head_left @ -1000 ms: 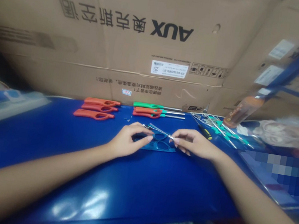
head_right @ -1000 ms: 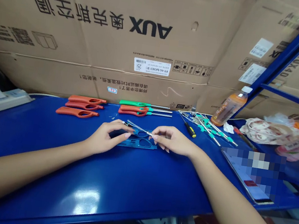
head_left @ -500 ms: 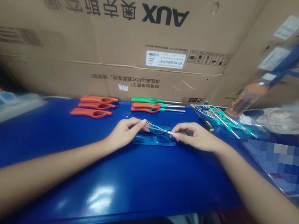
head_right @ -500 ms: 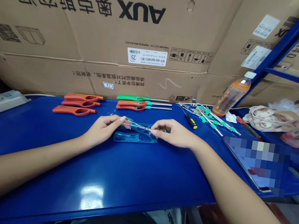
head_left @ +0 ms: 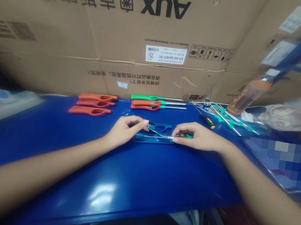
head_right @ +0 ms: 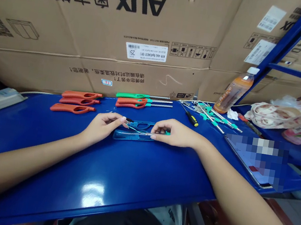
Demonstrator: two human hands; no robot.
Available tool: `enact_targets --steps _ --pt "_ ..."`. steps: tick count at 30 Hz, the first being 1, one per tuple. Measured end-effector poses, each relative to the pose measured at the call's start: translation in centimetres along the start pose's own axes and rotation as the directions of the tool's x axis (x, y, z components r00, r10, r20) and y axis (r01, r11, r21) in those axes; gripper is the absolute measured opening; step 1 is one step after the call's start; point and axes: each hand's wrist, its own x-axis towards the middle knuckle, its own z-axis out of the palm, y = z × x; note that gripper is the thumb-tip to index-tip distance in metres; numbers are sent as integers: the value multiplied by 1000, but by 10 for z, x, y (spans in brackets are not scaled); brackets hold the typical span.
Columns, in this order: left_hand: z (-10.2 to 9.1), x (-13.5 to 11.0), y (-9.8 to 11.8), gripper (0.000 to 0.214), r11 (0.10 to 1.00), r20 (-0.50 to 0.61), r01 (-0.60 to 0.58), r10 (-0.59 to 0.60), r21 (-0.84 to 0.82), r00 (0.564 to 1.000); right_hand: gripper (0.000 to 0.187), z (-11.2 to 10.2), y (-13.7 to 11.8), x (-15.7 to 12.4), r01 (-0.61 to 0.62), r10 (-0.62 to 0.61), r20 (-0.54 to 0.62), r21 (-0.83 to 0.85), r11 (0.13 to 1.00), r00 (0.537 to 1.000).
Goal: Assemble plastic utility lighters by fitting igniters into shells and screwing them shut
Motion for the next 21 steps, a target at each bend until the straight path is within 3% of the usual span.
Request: enact_targets --steps 9,21 --pt "0 -1 1 31 1000 22 -16 16 22 1000 40 0 0 2 34 -36 -24 -63 997 999" --pt "1 -2 -5 36 992 64 -96 91 81 994 30 -4 -4 0 82 -79 -197 7 997 977"
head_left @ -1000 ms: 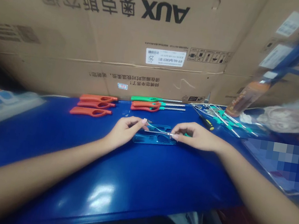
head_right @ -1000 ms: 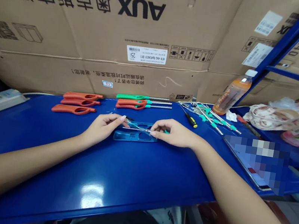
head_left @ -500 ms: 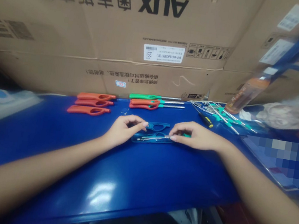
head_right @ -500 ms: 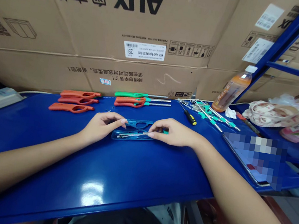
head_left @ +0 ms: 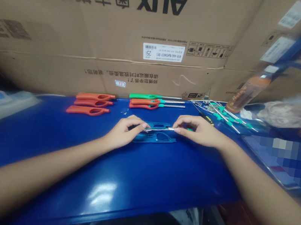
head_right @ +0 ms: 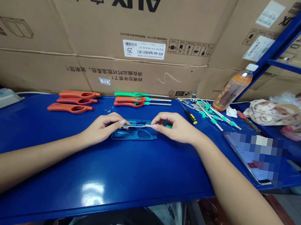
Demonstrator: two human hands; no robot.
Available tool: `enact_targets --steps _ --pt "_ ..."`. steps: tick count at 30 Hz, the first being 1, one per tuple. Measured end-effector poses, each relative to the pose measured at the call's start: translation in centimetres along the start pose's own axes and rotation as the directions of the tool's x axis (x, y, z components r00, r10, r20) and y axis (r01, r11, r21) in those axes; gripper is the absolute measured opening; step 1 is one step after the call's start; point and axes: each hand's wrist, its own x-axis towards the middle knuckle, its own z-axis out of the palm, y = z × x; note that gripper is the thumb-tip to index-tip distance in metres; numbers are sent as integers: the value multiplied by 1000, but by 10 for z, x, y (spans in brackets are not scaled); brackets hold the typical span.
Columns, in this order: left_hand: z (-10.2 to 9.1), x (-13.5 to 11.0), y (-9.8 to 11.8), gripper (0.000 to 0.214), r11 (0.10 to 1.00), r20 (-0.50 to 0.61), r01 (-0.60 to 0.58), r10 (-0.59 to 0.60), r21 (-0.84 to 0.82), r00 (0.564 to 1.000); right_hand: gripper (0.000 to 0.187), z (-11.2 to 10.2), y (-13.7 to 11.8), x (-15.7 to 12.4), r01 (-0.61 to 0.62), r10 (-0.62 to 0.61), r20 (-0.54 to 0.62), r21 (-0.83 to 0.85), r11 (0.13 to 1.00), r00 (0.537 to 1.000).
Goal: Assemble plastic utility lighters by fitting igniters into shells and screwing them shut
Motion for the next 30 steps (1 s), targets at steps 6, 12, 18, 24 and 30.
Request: enact_targets --steps 6,12,18,24,30 --pt "-2 0 2 40 999 80 -37 37 -5 996 27 0 4 0 -8 7 28 41 999 1000" --pt "0 -2 0 24 998 82 -55 56 -12 995 26 -1 4 0 -8 7 38 40 999 999" --pt "1 -2 1 23 996 27 -78 77 43 997 28 -5 1 -1 -39 40 72 -12 999 997" --pt "2 -3 3 19 973 47 -191 186 128 981 30 -14 4 -5 -33 68 241 -146 989 968" --pt "4 -5 4 18 906 107 -365 349 216 931 32 -15 8 -6 -63 116 278 -195 979 954"
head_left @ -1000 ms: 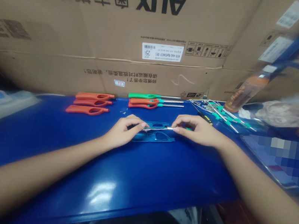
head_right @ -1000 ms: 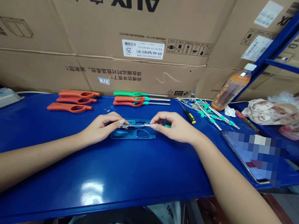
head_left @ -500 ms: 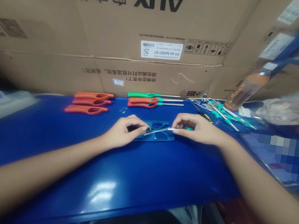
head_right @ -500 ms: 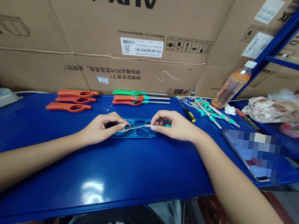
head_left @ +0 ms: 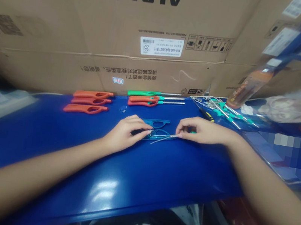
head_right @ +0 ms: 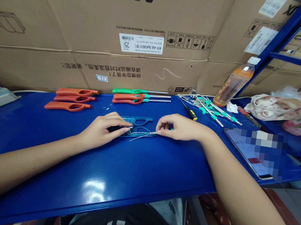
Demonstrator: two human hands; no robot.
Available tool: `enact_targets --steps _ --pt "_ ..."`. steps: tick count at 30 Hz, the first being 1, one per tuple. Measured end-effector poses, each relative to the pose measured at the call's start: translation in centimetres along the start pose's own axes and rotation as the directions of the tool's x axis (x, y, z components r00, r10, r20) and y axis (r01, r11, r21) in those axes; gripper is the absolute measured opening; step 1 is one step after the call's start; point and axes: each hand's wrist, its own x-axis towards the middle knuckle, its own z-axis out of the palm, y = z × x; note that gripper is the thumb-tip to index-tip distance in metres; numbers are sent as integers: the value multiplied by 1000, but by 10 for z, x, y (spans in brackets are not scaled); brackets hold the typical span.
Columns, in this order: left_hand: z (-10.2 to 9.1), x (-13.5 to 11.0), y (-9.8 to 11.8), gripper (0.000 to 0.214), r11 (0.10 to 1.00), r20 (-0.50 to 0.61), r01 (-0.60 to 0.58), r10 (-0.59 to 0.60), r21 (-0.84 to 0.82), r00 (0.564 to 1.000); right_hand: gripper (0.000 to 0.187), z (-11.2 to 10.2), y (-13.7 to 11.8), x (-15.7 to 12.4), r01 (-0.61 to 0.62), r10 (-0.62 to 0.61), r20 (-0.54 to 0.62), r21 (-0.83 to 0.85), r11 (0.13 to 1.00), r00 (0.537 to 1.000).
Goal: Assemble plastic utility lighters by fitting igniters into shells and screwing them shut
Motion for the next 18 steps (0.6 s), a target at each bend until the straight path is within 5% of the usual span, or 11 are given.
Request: enact_targets --steps 18 --pt "2 -1 0 17 998 2 -64 64 9 998 29 -2 0 0 61 -67 -55 -101 993 996"
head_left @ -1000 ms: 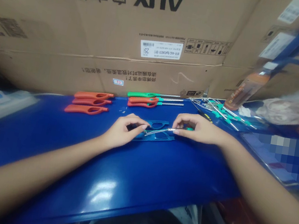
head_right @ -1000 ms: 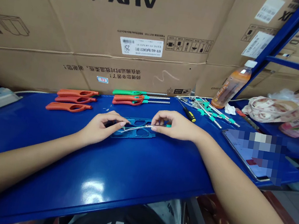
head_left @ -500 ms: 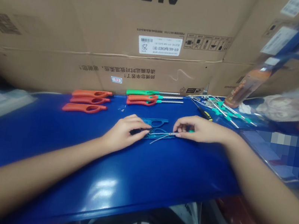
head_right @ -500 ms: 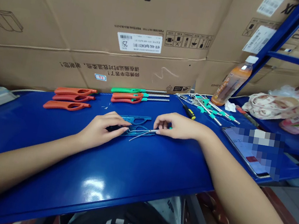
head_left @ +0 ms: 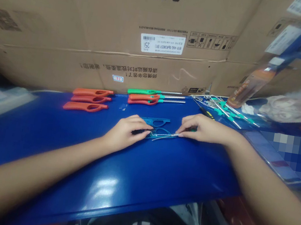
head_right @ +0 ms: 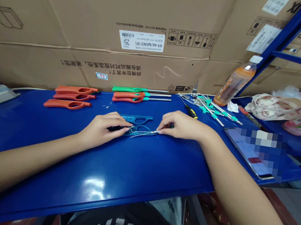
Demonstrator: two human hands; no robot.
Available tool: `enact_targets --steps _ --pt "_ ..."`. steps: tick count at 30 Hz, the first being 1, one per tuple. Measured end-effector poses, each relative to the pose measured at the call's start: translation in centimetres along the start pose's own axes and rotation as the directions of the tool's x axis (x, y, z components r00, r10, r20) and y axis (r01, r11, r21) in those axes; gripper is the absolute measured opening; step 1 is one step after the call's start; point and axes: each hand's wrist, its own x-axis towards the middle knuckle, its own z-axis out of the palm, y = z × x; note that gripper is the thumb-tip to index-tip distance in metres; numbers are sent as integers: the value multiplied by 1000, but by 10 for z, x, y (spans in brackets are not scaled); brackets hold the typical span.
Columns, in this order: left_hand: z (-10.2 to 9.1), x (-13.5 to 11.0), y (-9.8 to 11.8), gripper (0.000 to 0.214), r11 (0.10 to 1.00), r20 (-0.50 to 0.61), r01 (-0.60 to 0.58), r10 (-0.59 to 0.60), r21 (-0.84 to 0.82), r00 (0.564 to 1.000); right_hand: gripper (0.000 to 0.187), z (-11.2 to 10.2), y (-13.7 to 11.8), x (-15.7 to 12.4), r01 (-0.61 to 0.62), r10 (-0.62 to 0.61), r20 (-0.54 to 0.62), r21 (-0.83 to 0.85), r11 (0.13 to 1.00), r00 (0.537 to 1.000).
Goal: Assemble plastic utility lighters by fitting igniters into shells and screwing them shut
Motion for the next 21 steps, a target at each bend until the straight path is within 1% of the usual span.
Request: enact_targets --steps 7,14,18,21 --pt "1 -1 -1 18 999 -15 41 -41 10 999 25 5 -1 4 38 -41 -22 -105 994 999" --pt "1 -1 -1 18 997 1 81 -81 14 997 22 10 -2 6 20 -32 -41 -272 962 999" --pt "1 0 -1 18 997 -3 81 -81 13 997 21 13 3 7 61 -90 -62 -363 930 994" --pt "1 -1 -1 17 996 -2 85 -85 22 996 20 14 7 6 91 -134 -91 -378 922 987"
